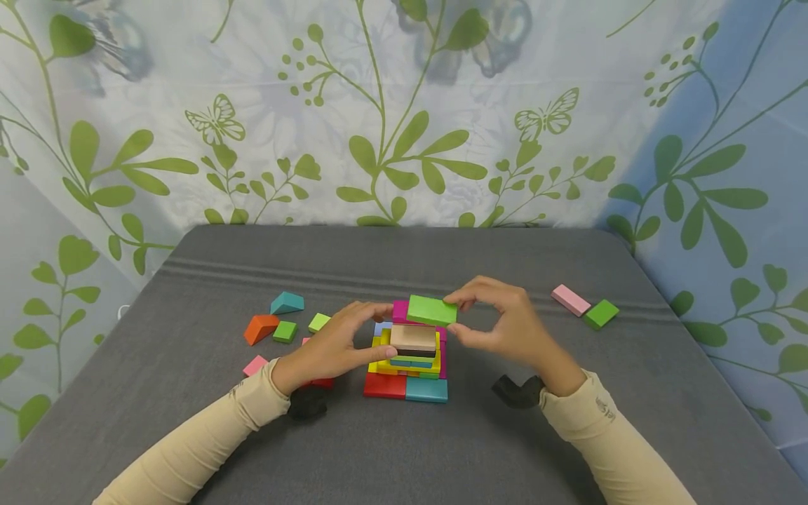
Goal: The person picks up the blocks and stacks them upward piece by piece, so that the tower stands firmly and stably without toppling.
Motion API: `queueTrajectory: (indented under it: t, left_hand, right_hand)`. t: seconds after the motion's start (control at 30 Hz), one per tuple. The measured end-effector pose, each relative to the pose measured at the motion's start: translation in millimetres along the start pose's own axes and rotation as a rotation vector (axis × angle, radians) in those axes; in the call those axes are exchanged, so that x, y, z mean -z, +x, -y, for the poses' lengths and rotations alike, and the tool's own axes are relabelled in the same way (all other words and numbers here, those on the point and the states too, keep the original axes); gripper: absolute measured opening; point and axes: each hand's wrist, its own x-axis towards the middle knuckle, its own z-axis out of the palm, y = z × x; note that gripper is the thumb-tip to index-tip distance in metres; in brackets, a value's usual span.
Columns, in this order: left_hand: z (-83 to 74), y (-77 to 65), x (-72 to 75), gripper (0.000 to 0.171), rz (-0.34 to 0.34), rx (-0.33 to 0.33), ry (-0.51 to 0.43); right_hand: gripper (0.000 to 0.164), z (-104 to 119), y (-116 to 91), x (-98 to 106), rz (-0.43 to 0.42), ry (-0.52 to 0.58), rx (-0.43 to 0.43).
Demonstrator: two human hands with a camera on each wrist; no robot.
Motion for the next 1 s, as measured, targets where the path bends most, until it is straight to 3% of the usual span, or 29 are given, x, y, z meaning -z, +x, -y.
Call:
queueTrajectory:
  t: [0.07,0.17,0.33,0.57,0.83,1.0]
  left_hand:
    - [0.4,0.3,-0.4,0.069,-0.002,-0.004,0.004]
    - [0.9,0.7,-0.8,0.068,-0.005,-0.013,0.003]
    - [1.4,0.8,-0.7,0.067,-0.013,-0.033,-0.010]
    - [1.5,0.4,-0.2,0.066,-0.015,-0.044,-0.006]
    - [1.6,0.6,0.0,0.066,-0.018,-0.053,0.014]
    - [1.2,0.4,-0.3,0.067,-0.021,-0.053,0.017]
  right_hand:
    - [0.024,0.4,-0.7,-3.1,0.025,-0.031,0.038]
    - [0.034,1.6,-1.2,-8.0,0.061,-0.073,0.102]
    - [0.031,5.2,0.1,-13.9,0.107,-0.072,0.183]
    - [0.031,5.3,0.0,-15.0,0.139,-0.096,0.187]
    - [0.032,2.0,0.6,-17.3,0.103,-0.128,0.239]
    - [0.034,3.6,-0.1,-18.2,0.098,-0.139,0.196]
